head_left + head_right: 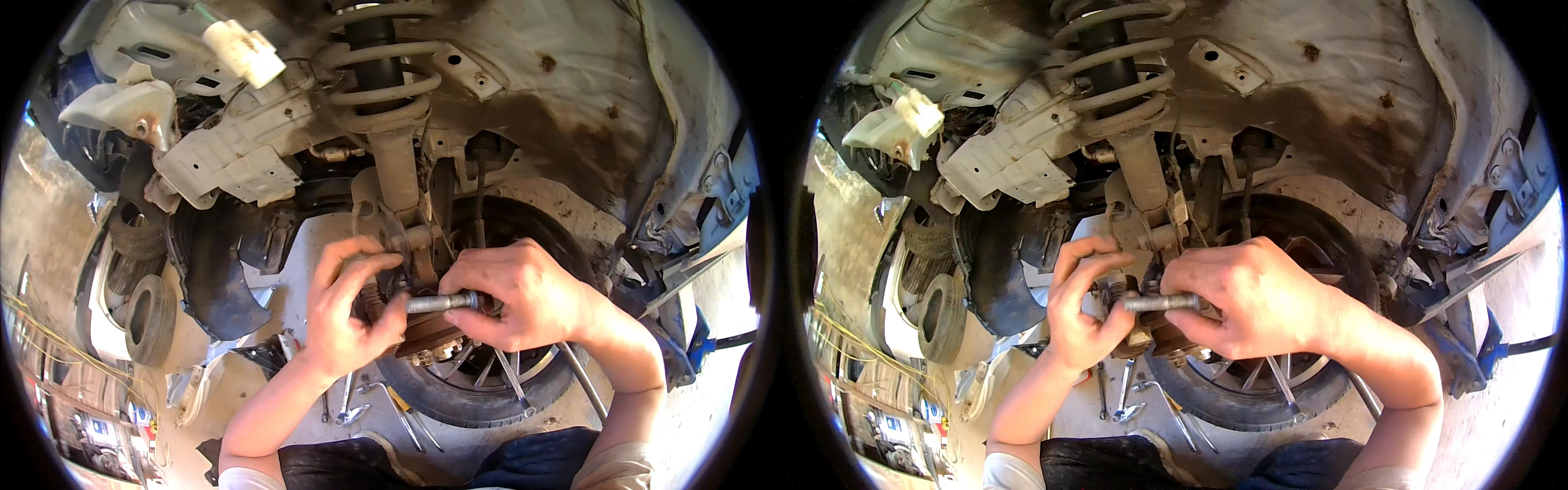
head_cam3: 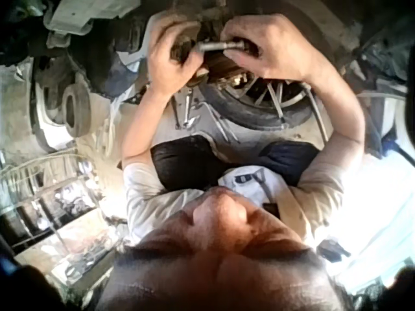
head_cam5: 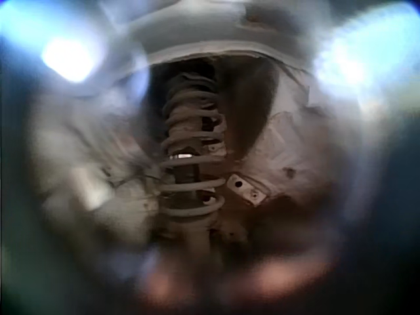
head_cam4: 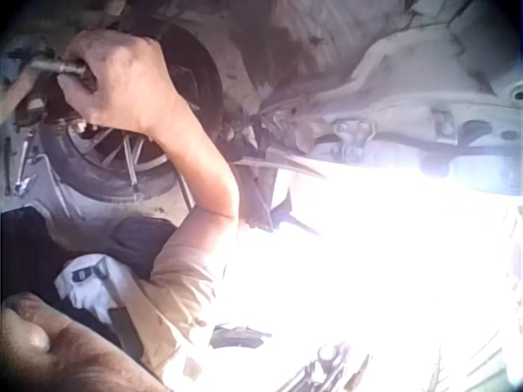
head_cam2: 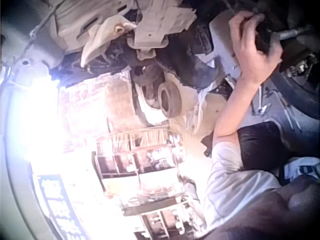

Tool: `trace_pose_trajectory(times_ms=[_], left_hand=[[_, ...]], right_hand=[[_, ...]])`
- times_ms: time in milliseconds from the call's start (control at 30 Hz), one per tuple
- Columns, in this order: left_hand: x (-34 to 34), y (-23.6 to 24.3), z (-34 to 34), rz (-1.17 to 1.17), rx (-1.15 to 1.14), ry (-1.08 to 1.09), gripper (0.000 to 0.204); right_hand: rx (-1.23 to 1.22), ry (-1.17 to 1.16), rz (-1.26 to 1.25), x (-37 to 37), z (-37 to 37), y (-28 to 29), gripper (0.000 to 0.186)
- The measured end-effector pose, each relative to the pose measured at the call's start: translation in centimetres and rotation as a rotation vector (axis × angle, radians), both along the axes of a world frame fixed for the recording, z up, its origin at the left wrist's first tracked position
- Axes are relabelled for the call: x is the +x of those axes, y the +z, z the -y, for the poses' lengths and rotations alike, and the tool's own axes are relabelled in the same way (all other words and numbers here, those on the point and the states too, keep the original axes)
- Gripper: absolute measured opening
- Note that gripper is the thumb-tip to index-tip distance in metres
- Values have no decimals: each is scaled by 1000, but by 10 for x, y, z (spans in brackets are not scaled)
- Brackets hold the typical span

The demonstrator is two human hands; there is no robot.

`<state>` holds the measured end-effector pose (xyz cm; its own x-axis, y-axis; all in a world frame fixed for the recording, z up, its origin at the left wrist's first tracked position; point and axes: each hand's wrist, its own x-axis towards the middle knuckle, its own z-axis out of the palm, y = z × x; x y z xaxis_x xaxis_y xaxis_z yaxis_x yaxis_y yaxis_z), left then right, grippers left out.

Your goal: The person is working on a car's front wheel assembly, using a wrench to loosen and remove bolts from the brake caliper and suspension components. They remove a bolt and inspect it before continuing to work on the assembly.

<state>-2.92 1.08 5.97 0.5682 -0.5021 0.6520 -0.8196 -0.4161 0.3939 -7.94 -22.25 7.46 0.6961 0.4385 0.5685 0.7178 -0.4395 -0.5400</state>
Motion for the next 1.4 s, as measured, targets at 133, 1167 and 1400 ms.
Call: trace_pose_trajectory(times_ms=[133,1167,1400], left_hand=[[-17,21,-7,-57,-47,-146,35],[-19,23,-10,-306,-211,-77,34],[-19,16,-6,-363,-213,-33,31]], right_hand=[[1,-67,170,-4,-15,4,20],[178,-150,575,-16,-35,3,37],[328,-189,454,-17,-36,1,40]])
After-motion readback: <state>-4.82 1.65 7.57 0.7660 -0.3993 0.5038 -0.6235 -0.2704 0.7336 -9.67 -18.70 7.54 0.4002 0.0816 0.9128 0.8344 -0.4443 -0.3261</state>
